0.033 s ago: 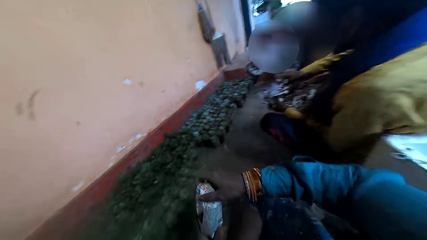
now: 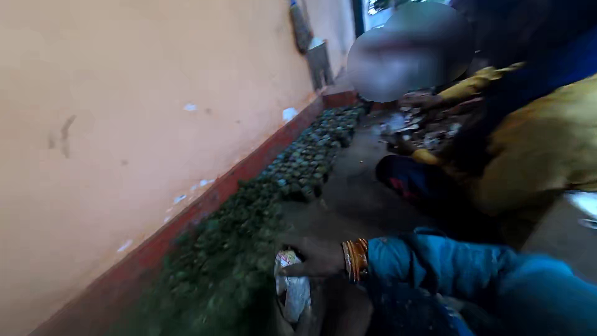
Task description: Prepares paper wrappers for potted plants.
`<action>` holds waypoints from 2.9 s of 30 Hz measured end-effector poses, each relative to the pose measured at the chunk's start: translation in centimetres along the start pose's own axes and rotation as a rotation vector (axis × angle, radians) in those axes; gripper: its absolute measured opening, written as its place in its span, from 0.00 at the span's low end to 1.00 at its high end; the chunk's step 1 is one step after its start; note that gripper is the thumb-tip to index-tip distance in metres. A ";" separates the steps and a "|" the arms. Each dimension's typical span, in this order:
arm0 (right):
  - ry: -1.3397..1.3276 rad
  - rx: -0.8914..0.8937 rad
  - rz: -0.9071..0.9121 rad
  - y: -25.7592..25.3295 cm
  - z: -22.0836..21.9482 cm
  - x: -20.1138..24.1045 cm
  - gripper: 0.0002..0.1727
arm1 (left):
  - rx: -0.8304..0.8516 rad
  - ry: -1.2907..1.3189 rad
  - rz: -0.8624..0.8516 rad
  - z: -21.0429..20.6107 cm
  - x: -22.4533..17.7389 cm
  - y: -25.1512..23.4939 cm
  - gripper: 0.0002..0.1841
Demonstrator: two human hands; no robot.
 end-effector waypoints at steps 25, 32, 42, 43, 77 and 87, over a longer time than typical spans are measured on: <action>-1.317 -0.538 -0.642 2.6 -13.2 -16.0 0.35 | -0.255 -0.875 -0.495 2.0 0.8 -2.7 0.09; -1.426 -0.626 -0.610 2.6 -12.8 -16.6 0.32 | -0.064 -0.494 0.051 3.3 4.1 -3.6 0.19; -1.347 -0.476 -0.655 2.5 -13.2 -16.2 0.25 | -0.112 -0.678 -0.410 2.2 1.9 -3.2 0.11; -1.337 -0.484 -0.654 2.5 -13.0 -16.2 0.25 | -0.093 -0.634 -0.374 2.3 2.0 -3.3 0.12; -0.355 0.113 -0.340 1.3 -15.3 -13.7 0.53 | -0.064 -0.828 -0.232 5.3 2.4 -4.3 0.19; -0.491 0.200 -0.276 1.2 -15.3 -12.3 0.51 | -0.182 -0.465 0.072 8.2 3.4 -5.0 0.12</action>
Point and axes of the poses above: each hand's wrist, its own y-axis away from the middle knuckle, its own z-axis out of the back of the hand, x = y × z, the point moved 8 cm from there along -y, towards the middle knuckle, and after that the axes turned 1 degree about x, right-handed, at the moved point
